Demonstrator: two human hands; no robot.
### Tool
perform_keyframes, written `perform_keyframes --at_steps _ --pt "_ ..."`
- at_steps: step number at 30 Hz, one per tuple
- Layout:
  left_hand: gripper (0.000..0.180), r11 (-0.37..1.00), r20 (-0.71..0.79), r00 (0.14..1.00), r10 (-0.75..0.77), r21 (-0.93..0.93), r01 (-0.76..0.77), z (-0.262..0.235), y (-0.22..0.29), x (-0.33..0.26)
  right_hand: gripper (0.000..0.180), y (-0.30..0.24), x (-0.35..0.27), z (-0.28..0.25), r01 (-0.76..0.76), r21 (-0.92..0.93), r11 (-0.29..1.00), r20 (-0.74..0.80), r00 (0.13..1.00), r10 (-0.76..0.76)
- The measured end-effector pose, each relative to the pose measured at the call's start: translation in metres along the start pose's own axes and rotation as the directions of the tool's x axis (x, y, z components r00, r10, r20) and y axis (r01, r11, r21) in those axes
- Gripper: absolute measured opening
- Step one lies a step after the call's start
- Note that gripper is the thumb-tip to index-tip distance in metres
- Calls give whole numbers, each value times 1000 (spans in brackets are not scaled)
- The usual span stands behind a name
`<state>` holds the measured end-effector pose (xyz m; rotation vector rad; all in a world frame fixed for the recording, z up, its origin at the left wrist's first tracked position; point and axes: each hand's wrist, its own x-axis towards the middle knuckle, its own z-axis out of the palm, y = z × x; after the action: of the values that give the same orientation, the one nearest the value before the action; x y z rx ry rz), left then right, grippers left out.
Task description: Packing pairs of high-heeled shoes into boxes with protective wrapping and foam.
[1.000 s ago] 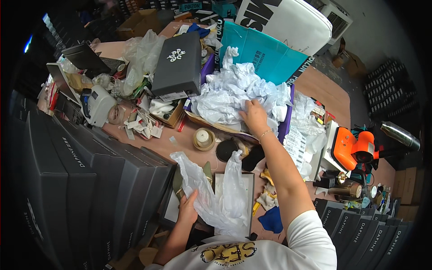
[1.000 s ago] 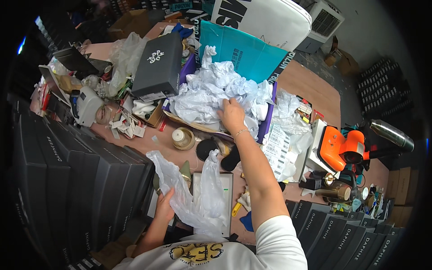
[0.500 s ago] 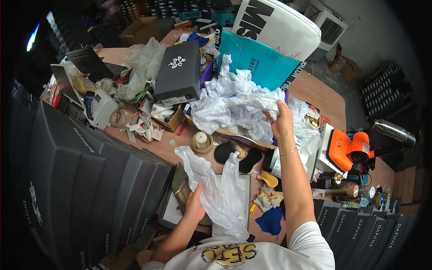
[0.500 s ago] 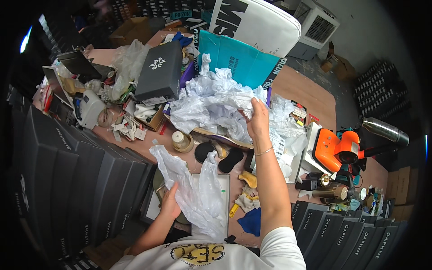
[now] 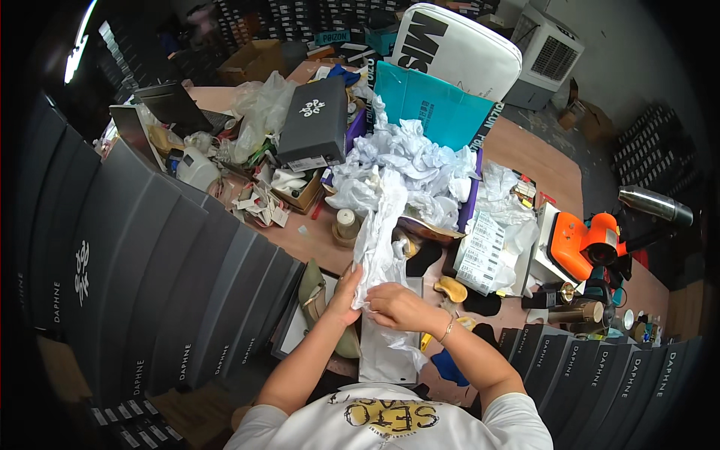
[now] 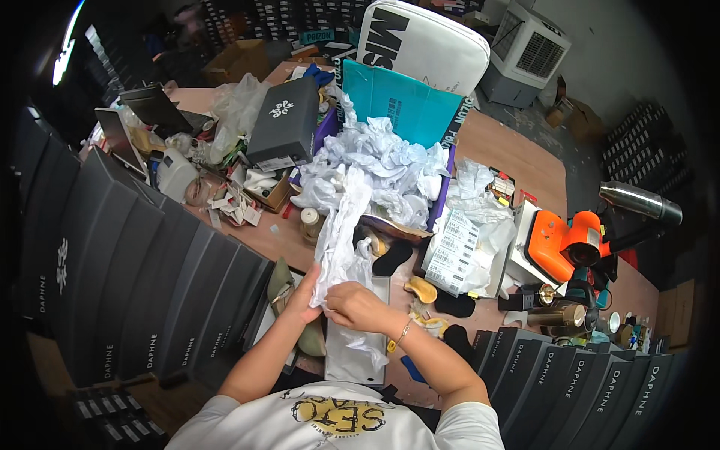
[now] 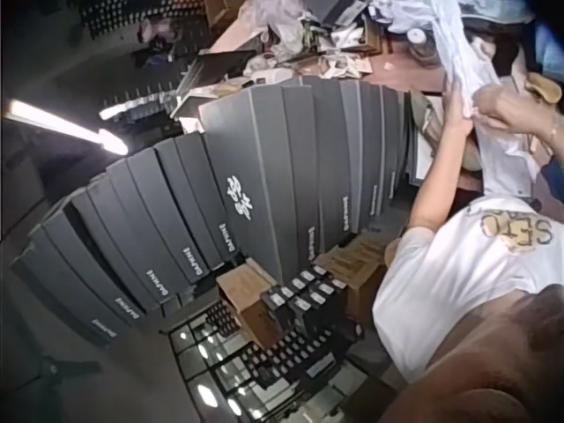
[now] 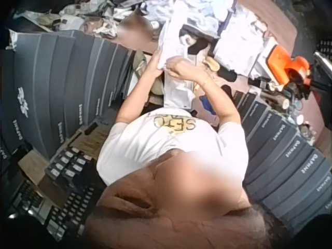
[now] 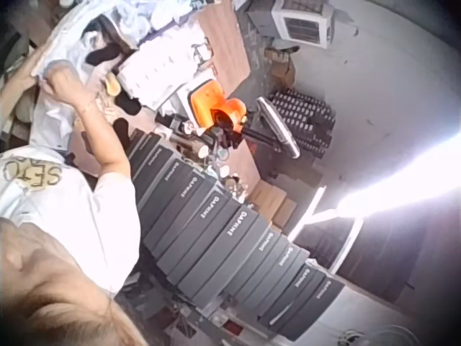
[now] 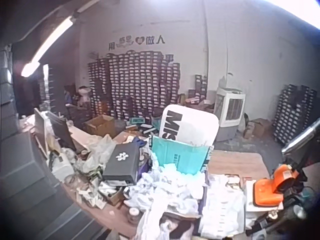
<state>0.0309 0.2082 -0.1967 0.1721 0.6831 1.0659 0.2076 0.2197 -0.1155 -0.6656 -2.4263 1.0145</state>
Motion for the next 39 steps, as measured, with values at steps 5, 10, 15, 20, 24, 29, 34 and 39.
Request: perform_keyframes --at_steps 5,10,15,20,24,29,34,39 --pt "40 922 -57 989 133 373 -102 -1 3 -4 32 2 -1 -32 -343 -106 934 -230 922 312" --pt "40 803 53 998 45 593 -67 14 10 -41 55 38 -1 -46 -161 -664 731 -85 986 140" --pt "44 930 -210 960 188 351 -106 -12 34 -63 29 14 0 -38 -272 -505 819 -113 962 250" --pt "68 290 198 922 333 909 -301 8 43 -70 15 2 -9 5 -69 -473 879 22 996 90" --pt "50 250 186 982 -20 952 -175 16 21 -66 12 -11 -3 13 -63 -365 929 -27 998 57" --pt "20 165 105 878 -467 986 -31 29 32 -107 17 -26 -23 -1 45 111 993 223 972 -69" --pt "27 360 317 832 -455 920 -153 51 36 -160 23 -56 -9 -31 -36 540 841 440 864 -246" --pt "23 841 -42 998 48 541 -18 24 59 -205 18 31 11 -125 -401 11 916 -243 888 391"
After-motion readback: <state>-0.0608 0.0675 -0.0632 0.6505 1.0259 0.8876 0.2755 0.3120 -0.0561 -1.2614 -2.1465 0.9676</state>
